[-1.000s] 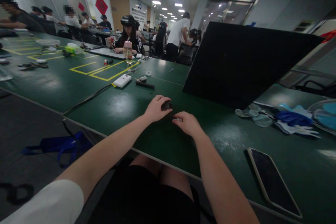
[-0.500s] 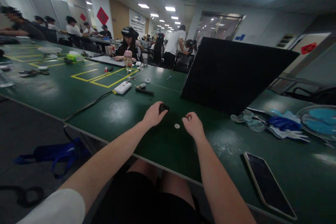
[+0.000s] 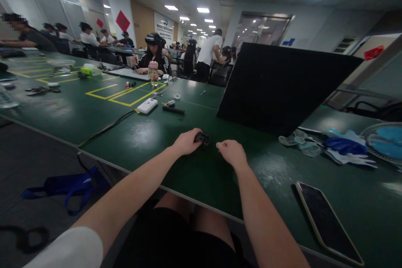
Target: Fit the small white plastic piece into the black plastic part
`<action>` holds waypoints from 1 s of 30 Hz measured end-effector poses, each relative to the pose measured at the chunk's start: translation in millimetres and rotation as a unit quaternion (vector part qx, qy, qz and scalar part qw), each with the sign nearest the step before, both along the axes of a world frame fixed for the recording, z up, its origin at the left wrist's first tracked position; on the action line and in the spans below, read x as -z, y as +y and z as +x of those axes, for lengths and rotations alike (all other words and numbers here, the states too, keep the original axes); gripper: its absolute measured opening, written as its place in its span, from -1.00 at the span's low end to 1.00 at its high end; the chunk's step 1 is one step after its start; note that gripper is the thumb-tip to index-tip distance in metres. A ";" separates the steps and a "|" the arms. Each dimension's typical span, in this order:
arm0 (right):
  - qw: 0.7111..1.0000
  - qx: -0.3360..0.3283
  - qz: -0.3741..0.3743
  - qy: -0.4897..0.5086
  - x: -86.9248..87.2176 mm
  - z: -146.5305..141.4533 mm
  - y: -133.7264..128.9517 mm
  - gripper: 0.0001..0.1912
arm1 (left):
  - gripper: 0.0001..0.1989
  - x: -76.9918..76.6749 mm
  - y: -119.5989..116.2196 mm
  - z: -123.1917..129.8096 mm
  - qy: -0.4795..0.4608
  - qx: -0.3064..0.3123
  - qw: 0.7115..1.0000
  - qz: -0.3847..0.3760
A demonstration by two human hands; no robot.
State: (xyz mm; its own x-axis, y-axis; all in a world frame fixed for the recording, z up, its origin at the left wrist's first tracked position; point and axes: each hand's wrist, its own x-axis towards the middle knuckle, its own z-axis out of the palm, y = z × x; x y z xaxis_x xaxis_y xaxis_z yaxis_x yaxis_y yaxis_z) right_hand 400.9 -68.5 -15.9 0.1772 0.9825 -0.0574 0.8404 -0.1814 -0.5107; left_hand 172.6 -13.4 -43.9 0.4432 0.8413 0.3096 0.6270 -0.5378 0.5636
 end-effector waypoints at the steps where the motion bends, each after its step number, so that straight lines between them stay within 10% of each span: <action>1: 1.000 -0.004 0.020 0.010 -0.5 -1.4 -1.1 -0.62 | -0.52 -0.2 -1.0 0.7 0.005 0.007 1.000 -0.001; 9: 0.978 -0.147 0.144 -0.027 -4.3 -31.4 -11.7 -0.70 | -0.54 -4.8 -8.8 7.8 0.018 0.074 0.997 0.019; 22: 0.972 -0.147 0.172 -0.058 -1.7 -36.6 -17.1 -0.76 | -0.56 -8.9 -11.8 8.5 0.013 0.107 0.994 0.005; 30: 0.974 -0.038 0.222 0.026 -0.8 -34.8 -12.7 -0.66 | -0.53 -6.7 -11.2 7.0 0.007 0.104 0.995 -0.005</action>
State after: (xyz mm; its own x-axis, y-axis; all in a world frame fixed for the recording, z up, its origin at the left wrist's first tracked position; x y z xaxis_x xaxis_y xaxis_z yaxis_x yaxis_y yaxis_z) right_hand 366.1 -81.1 -15.2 0.1103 0.9226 0.3696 0.8138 0.1297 -0.5665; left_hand 179.5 -24.7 -37.1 0.6118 0.7343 0.2941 0.5116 -0.6509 0.5608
